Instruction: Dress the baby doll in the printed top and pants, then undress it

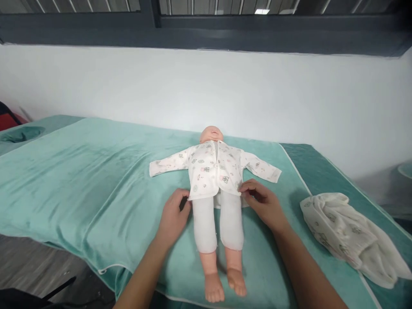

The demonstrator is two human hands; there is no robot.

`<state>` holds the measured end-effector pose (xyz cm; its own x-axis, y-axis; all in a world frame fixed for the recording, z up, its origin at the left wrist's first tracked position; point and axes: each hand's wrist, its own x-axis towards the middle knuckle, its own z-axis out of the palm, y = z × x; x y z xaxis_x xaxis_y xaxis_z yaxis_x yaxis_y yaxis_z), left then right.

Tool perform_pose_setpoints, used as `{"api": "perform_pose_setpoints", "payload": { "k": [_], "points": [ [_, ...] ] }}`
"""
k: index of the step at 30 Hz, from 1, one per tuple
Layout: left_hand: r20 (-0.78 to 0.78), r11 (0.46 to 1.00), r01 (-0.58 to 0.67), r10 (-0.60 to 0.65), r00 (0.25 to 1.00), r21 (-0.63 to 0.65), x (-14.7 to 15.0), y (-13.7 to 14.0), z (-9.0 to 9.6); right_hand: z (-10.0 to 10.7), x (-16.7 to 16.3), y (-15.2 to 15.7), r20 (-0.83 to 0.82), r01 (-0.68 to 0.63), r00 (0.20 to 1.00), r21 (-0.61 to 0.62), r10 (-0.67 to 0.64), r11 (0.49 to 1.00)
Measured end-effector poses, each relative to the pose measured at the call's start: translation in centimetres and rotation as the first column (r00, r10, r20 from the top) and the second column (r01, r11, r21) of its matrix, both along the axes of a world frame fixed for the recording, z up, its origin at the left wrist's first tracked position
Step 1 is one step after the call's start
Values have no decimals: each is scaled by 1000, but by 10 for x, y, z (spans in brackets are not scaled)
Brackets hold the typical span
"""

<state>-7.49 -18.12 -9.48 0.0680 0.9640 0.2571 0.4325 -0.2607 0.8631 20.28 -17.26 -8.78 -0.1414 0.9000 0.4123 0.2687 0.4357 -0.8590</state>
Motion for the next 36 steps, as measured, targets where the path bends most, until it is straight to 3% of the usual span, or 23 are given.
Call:
{"api": "perform_pose_setpoints", "payload": {
  "k": [4, 8, 12, 15, 17, 20, 23, 26, 33, 36],
  "points": [
    [168, 996, -94, 93, 981, -1, -7, -3, -6, -4, 3, -2, -61, 55, 996, -130, -63, 990],
    [438, 998, -63, 67, 896, -25, -11, 0, -5, -7, 3, -4, -142, 165, 972, -156, -187, 974],
    [702, 982, -2, 136, 699, -189, -13, 16, 3, -6, -2, -5, -8, 120, 992, -148, -122, 982],
    [848, 940, 170, 176, 501, -296, -12, 33, 10, -7, -7, -3, 159, 185, 974, -160, -160, 970],
    [885, 896, 301, 179, 430, -327, -8, 46, 13, -8, -9, 0, 250, 255, 945, -166, -209, 953],
    [902, 828, 453, 137, 409, -331, 2, 66, 16, -11, -9, 8, 291, 391, 896, -159, -335, 907],
    [903, 787, 498, 164, 398, -363, 15, 83, 15, -15, -5, 21, 197, 561, 826, -206, -528, 802],
    [897, 756, 526, 186, 400, -391, 25, 95, 14, -16, -3, 38, 70, 589, 799, -298, -598, 751],
    [897, 741, 550, 159, 412, -384, 36, 115, 18, -6, -17, 73, -137, 359, 902, -285, -408, 889],
    [898, 743, 549, 158, 411, -382, 40, 129, 16, -1, -23, 79, -280, 261, 898, -282, -340, 923]
  ]
}}
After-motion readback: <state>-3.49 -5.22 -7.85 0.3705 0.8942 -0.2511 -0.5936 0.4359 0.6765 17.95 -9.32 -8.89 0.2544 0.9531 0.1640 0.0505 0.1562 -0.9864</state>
